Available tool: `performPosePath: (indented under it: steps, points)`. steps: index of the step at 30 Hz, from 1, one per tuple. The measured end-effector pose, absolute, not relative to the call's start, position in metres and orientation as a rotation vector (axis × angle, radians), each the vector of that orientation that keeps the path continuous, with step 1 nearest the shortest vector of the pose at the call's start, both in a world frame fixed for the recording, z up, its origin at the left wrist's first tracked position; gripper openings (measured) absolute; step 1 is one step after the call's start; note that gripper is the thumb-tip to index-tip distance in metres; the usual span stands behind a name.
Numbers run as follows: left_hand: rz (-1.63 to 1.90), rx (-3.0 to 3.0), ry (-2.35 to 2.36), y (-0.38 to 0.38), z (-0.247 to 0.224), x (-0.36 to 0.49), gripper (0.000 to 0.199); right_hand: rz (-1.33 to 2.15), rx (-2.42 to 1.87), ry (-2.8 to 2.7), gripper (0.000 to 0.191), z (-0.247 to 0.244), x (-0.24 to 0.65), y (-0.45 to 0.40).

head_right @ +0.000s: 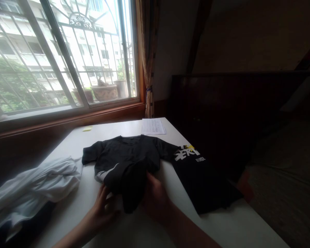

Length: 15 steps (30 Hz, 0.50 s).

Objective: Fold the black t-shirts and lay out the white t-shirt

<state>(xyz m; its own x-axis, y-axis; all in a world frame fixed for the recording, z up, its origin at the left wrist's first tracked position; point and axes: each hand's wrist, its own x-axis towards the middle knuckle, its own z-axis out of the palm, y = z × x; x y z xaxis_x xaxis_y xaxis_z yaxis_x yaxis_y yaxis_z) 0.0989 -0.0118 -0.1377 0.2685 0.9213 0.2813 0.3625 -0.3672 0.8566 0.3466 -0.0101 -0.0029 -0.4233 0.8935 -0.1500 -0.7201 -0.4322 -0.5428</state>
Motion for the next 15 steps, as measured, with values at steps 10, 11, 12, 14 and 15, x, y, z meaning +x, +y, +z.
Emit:
performPosePath:
  steps: [10, 11, 12, 14, 15]
  points:
    - [1.076, 2.483, 1.736, 0.018, -0.115, 0.103, 0.086, 1.878, -0.538, -0.608, 0.049, 0.015, 0.355, -0.023]
    - [1.128, 2.517, 1.729, 0.023, -0.111, 0.102, 0.088, 1.836, -0.576, -0.637, 0.050, 0.017, 0.356, -0.025]
    - [1.180, 2.544, 1.715, 0.027, -0.106, 0.101, 0.088, 1.799, -0.614, -0.665, 0.050, 0.019, 0.358, -0.026]
    - [1.255, 2.578, 1.698, 0.033, -0.094, 0.100, 0.082, 1.741, -0.683, -0.704, 0.049, 0.020, 0.362, -0.029]
    - [1.268, 2.593, 1.693, 0.034, -0.086, 0.099, 0.073, 1.722, -0.709, -0.709, 0.048, 0.019, 0.365, -0.030]
